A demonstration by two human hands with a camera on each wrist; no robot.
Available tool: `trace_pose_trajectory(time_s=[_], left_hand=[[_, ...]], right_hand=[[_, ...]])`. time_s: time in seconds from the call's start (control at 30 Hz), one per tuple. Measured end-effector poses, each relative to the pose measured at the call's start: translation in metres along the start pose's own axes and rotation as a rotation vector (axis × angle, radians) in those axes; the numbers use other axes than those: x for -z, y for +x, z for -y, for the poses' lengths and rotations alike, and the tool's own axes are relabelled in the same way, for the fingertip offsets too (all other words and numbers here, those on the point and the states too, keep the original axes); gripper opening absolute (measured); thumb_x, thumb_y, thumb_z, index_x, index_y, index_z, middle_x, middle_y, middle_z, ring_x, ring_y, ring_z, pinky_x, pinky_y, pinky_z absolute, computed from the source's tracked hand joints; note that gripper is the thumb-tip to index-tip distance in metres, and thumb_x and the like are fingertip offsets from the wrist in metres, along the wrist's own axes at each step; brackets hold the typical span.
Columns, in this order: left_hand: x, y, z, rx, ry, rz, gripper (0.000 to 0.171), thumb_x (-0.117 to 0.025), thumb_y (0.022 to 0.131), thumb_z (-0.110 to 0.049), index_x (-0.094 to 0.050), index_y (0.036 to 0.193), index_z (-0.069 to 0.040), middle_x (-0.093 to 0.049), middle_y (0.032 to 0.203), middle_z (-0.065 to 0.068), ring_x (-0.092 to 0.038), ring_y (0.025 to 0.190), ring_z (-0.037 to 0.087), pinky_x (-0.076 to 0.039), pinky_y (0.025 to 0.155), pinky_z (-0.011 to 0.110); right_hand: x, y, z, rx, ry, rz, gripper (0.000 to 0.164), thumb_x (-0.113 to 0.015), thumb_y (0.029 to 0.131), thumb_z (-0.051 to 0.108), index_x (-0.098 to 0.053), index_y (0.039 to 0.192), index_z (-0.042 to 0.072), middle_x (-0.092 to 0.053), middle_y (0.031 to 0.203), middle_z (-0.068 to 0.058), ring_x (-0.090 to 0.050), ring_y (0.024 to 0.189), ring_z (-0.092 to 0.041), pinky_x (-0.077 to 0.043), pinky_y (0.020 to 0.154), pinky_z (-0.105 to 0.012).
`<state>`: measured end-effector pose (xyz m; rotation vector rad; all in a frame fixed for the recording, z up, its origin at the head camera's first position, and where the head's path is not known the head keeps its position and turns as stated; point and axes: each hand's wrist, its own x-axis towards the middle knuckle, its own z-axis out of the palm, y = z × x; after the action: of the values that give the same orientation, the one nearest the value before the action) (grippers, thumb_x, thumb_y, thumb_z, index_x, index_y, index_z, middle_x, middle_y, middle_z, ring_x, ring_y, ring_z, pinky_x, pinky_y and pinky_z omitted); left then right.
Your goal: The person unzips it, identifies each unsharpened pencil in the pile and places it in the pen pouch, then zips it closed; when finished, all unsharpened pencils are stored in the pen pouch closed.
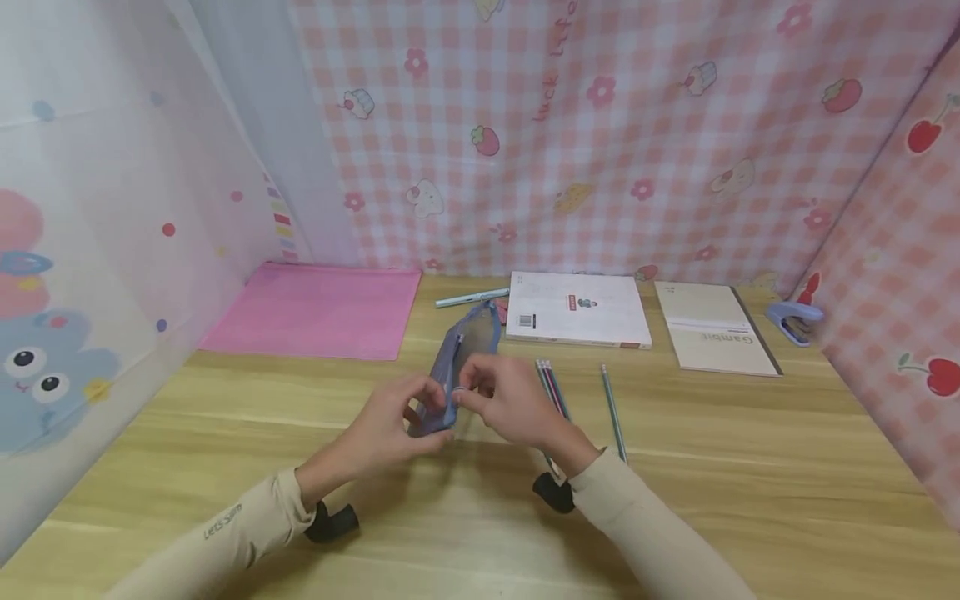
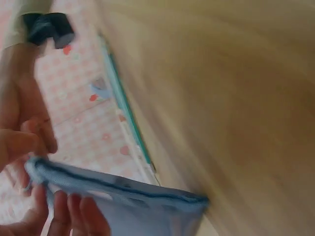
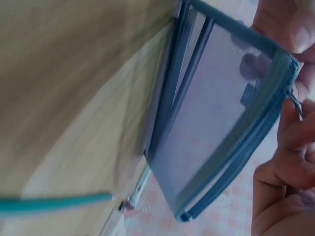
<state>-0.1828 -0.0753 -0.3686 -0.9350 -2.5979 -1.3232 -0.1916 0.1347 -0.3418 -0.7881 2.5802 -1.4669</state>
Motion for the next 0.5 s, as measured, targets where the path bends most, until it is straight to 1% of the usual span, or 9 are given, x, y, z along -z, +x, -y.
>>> trace_pose_trajectory(time_s=[0.13,0.23,0.3,0.4,0.5], left_hand=[[-0.003,-0.003,-0.001,-0.093,0.157,-0.107,0.021,-0.078,0.081,-0.013,-0.060,0.092,-0.011,-0.062,0.088,0.001,-0.057,0.080,0.011,-0.053,0.067,0.022],[-0.003,-0.004,0.000,-0.190,0.303,-0.176,0.017,-0.076,0.079,-0.008,-0.061,0.088,-0.010,-0.062,0.083,0.000,-0.058,0.074,0.010,-0.052,0.064,0.019],[-0.002,-0.006,0.001,-0.251,0.397,-0.209,0.016,-0.074,0.078,-0.007,-0.061,0.086,-0.009,-0.062,0.080,0.000,-0.057,0.071,0.010,-0.051,0.062,0.017],[-0.001,-0.009,0.001,-0.327,0.510,-0.231,0.014,-0.072,0.077,-0.008,-0.061,0.085,-0.008,-0.061,0.077,0.000,-0.055,0.068,0.008,-0.049,0.058,0.016],[0.001,-0.012,0.004,-0.397,0.620,-0.246,0.014,-0.072,0.073,-0.008,-0.061,0.082,-0.008,-0.061,0.075,0.000,-0.053,0.065,0.008,-0.049,0.055,0.017]], right_hand=[[-0.004,0.003,0.001,-0.012,0.015,-0.056,0.012,-0.068,0.096,0.015,-0.063,0.086,0.011,-0.053,0.062,-0.002,-0.047,0.050,-0.009,-0.034,0.044,-0.021],[-0.006,0.004,0.001,-0.014,-0.005,-0.079,0.011,-0.069,0.094,0.015,-0.063,0.085,0.012,-0.055,0.066,-0.001,-0.048,0.052,-0.009,-0.035,0.045,-0.020],[-0.007,0.005,0.000,-0.016,-0.031,-0.090,0.011,-0.070,0.094,0.014,-0.064,0.085,0.012,-0.056,0.068,-0.001,-0.048,0.054,-0.009,-0.036,0.047,-0.020],[-0.008,0.009,-0.003,-0.005,-0.123,-0.129,0.011,-0.070,0.092,0.011,-0.064,0.083,0.011,-0.060,0.068,-0.002,-0.048,0.054,-0.009,-0.038,0.048,-0.020],[-0.006,0.019,-0.009,0.015,-0.284,-0.225,0.011,-0.072,0.089,0.007,-0.064,0.080,0.009,-0.066,0.072,-0.005,-0.054,0.057,-0.011,-0.043,0.050,-0.021]])
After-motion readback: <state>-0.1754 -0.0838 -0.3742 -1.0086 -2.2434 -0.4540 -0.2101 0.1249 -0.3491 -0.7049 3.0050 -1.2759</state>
